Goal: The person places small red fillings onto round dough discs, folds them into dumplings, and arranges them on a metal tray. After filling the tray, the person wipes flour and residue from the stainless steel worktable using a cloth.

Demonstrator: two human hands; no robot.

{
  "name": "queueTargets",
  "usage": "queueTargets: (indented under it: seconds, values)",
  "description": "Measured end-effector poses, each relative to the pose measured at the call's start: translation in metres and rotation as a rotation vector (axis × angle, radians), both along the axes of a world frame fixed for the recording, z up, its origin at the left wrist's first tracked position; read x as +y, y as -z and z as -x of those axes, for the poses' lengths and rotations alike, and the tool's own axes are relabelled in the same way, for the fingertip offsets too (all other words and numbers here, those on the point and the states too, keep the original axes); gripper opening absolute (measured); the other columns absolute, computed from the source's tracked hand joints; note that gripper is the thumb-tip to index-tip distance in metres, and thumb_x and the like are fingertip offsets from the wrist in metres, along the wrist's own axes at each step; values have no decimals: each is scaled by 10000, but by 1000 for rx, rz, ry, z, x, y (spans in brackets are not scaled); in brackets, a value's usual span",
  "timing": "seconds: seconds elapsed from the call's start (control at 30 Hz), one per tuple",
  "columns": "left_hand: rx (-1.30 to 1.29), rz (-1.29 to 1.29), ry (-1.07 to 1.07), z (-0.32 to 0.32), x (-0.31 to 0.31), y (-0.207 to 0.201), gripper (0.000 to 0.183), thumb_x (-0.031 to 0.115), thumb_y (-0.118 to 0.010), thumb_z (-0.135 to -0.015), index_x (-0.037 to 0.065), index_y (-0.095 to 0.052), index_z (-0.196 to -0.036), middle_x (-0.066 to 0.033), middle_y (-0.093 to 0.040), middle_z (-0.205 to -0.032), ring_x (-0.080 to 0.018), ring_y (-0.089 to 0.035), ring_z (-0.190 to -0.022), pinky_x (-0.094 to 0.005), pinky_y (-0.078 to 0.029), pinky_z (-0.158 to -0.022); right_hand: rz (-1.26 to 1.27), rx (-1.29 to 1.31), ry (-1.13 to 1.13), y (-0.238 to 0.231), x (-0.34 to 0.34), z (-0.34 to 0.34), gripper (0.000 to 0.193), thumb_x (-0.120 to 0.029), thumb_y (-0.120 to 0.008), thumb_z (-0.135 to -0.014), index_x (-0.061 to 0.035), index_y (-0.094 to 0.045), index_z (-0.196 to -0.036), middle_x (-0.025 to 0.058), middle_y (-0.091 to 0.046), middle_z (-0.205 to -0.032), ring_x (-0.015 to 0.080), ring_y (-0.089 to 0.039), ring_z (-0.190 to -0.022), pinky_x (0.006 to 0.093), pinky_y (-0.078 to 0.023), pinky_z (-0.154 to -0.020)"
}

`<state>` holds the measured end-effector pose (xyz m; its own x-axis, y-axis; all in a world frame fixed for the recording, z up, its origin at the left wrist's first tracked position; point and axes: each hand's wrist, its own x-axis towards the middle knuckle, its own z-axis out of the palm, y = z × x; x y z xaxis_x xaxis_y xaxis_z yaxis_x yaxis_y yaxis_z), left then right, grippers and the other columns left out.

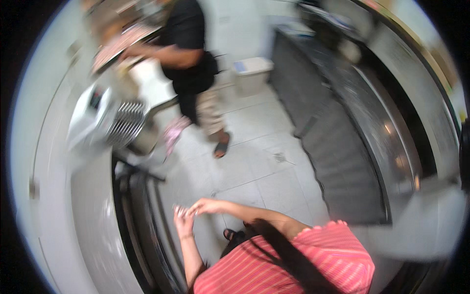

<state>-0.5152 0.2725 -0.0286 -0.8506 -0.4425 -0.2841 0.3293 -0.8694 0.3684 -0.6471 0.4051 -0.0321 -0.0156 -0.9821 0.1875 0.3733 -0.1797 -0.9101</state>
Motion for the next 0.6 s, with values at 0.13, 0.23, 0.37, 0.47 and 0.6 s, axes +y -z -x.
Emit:
queueTargets:
  seconds: [0.13,0.23,0.37,0.47,0.6]
  values:
    - [-376,6,-36,2,-31,30,183,160,-487,-917,115,-523,-744,23,-506,-602,-79,-476,-559,-218,-452,-618,-335,-218,573,89,52,53,214,-82,-550,-835,-12,-626,-1022,90,-646,-995,174,-616,-901,318,-478,-824]
    - [-466,-16,-39,-31,-51,57,131,158,-511,-906,99,-562,-800,14,-542,-657,-93,-512,-614,-241,-479,-659,-588,-226,902,151,151,73,263,-206,-579,-832,-67,-598,-1055,83,-639,-993,187,-610,-900,338,-467,-799]
    - [-420,35,-89,-58,-55,76,153,154,-473,-920,66,-558,-1012,-13,-574,-840,-126,-562,-747,-248,-496,-697,-1041,-270,1056,221,335,95,478,-395,-497,-886,-66,-461,-1232,83,-583,-1095,247,-527,-1076,395,-417,-906]
    - [-676,323,-306,-59,-60,56,120,160,-480,-910,80,-562,-946,-1,-571,-851,-102,-562,-753,-248,-509,-622,-1066,-549,1360,272,451,94,130,-200,-604,-825,-82,-573,-869,46,-593,-848,186,-596,-861,312,-485,-773]
    - [-1015,1103,-494,-69,-90,4,138,169,-517,-890,47,-579,-909,-2,-554,-722,-63,-532,-641,-215,-448,-550,-1422,-456,1087,306,503,117,117,-157,-566,-827,-44,-579,-800,60,-582,-722,193,-580,-646,299,-475,-573]
